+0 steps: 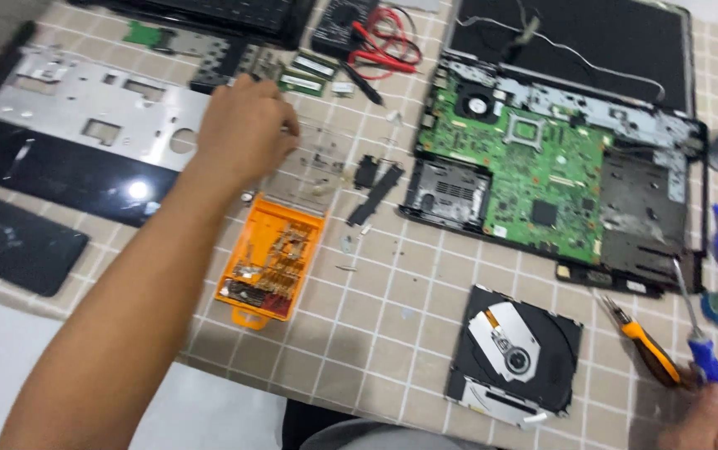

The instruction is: Repairing a laptop optical drive by prying components with a screwdriver and soldering a connection.

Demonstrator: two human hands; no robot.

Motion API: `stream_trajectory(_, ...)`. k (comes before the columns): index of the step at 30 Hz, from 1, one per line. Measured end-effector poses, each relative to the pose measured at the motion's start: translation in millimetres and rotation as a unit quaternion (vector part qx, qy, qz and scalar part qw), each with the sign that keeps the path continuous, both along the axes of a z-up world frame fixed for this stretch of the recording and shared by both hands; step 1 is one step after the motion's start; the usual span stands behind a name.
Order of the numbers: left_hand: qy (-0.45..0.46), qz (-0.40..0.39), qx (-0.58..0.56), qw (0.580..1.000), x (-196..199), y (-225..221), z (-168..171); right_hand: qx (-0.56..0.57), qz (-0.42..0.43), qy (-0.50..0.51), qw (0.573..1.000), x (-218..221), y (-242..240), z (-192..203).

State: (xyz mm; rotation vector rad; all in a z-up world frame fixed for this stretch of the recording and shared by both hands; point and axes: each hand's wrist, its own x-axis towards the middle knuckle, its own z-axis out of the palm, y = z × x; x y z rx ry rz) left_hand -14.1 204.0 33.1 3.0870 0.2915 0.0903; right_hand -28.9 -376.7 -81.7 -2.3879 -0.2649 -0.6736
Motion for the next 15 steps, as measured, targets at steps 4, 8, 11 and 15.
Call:
stream_trajectory(4, -0.013, -0.005, 0.013, 1.000, -0.7, 2.8, -7.9, -0.020, -0.005, -0.016, 1.000, -24.3, 33.0, 20.3)
stream_trajectory(8, -0.010, 0.002, 0.007, 1.000, -2.1, 0.9, -8.3, -0.051, 0.017, -0.021, 0.998, -22.9, 30.2, 26.0)
stream_trajectory(11, -0.023, -0.024, 0.023, 0.999, -2.0, 6.9, -16.5, -0.046, 0.021, -0.011, 0.999, -23.6, 31.2, 29.3)
stream_trajectory(15, -0.053, -0.051, 0.034, 0.997, -5.6, 9.1, -20.4, -0.045, 0.013, -0.008, 0.999, -26.4, 37.4, 36.8)
